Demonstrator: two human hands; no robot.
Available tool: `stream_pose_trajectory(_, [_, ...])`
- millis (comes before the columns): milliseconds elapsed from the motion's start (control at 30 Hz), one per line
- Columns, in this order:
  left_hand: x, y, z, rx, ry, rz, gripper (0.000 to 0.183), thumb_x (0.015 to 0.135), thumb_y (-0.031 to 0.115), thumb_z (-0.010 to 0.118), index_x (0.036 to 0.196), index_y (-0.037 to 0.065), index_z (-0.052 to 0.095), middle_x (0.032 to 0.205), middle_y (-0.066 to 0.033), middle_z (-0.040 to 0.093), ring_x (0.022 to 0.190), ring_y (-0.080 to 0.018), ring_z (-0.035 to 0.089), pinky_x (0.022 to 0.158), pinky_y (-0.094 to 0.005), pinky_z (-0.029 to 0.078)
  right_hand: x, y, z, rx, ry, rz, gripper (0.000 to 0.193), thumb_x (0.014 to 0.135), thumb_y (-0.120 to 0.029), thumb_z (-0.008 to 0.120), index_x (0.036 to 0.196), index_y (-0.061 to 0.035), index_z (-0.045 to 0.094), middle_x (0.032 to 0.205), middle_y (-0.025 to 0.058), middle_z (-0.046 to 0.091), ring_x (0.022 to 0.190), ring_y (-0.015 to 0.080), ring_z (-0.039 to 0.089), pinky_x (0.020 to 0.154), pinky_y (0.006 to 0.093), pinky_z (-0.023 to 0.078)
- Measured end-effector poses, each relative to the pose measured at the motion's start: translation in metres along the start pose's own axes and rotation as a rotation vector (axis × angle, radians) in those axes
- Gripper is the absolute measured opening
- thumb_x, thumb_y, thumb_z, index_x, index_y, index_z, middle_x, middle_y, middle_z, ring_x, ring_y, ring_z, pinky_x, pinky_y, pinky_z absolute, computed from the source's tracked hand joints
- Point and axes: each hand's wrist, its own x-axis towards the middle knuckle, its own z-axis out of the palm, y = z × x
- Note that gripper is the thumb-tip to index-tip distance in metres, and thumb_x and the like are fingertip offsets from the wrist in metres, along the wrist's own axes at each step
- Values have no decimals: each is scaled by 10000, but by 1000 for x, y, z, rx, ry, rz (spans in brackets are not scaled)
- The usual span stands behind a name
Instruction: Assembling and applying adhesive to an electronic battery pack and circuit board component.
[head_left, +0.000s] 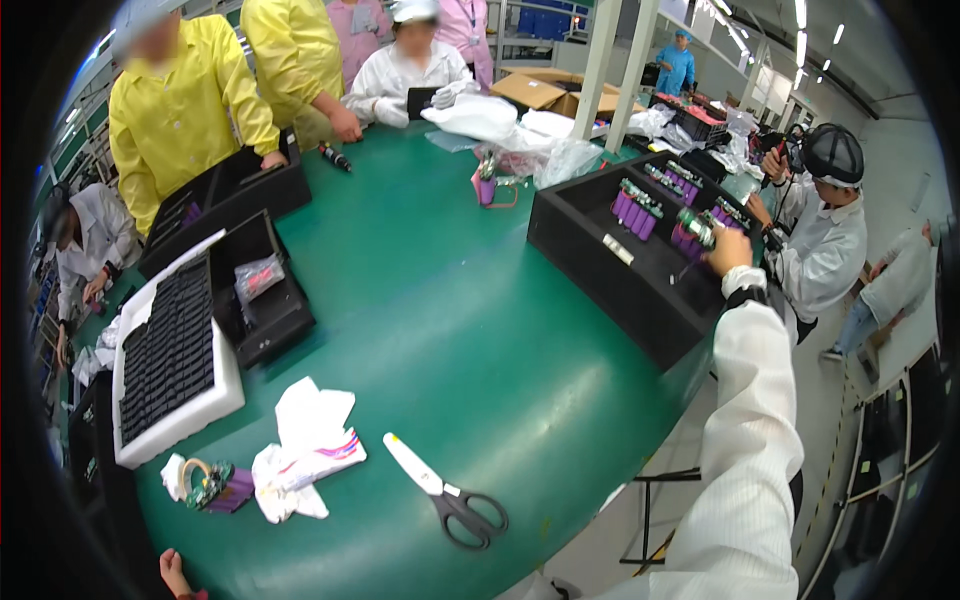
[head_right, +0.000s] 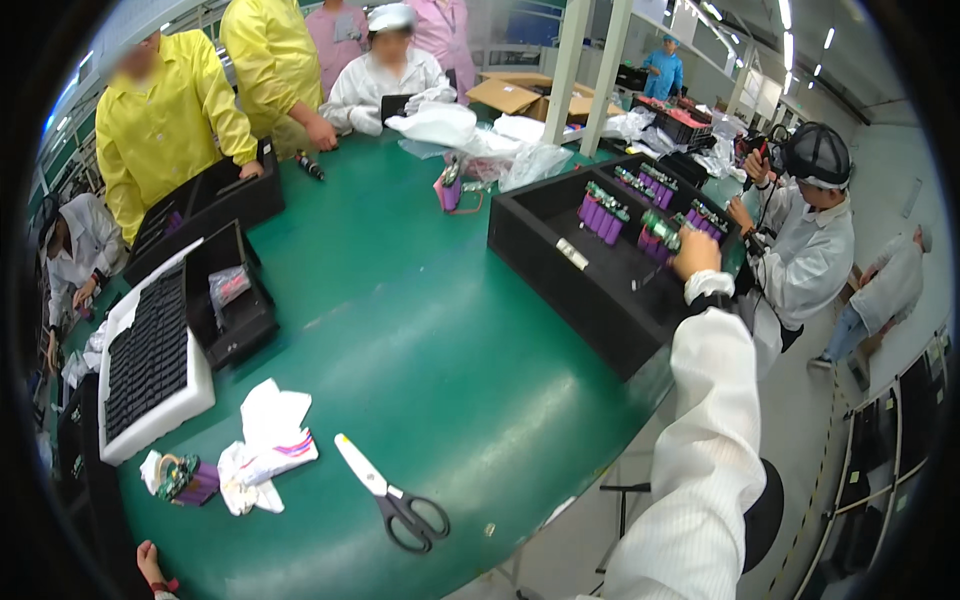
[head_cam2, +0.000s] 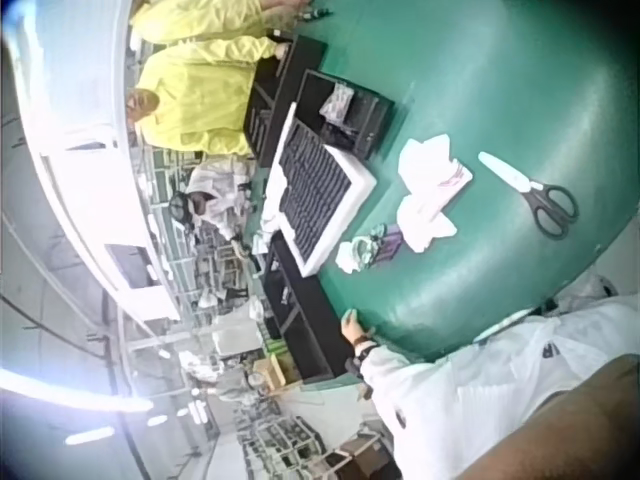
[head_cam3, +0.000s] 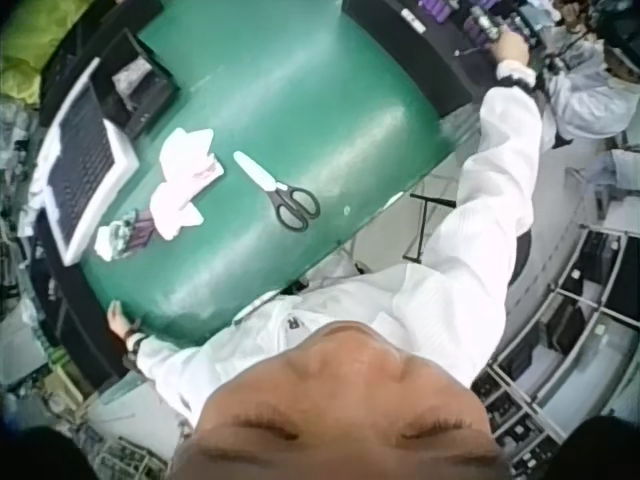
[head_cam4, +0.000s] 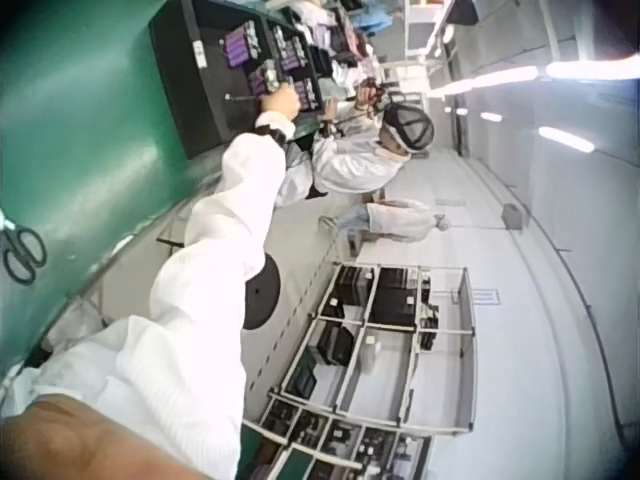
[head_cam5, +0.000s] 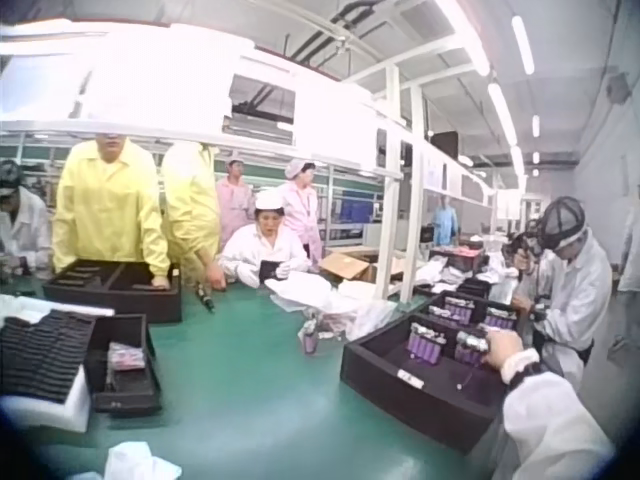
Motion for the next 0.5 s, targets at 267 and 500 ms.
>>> stream_pose_trajectory(267, [-23, 86, 75, -307, -237, -133, 241, 928, 195, 651, 1123, 53, 656, 787, 58, 559, 635, -28, 438, 524, -174, 314, -48, -15, -179, 390, 83, -429, 432, 758, -164, 772, 1127, 11, 633, 969, 143, 705, 859, 220, 668, 812, 340, 503])
stream_pose_trajectory(500, [-98, 196, 69, -291, -275, -19, 215, 902, 187, 674, 1098, 98, 663, 943, 44, 633, 848, -62, 568, 718, -202, 408, -223, -218, -253, 899, -282, -893, 385, 695, -40, 781, 1046, 21, 635, 881, 48, 660, 816, 113, 596, 756, 274, 479])
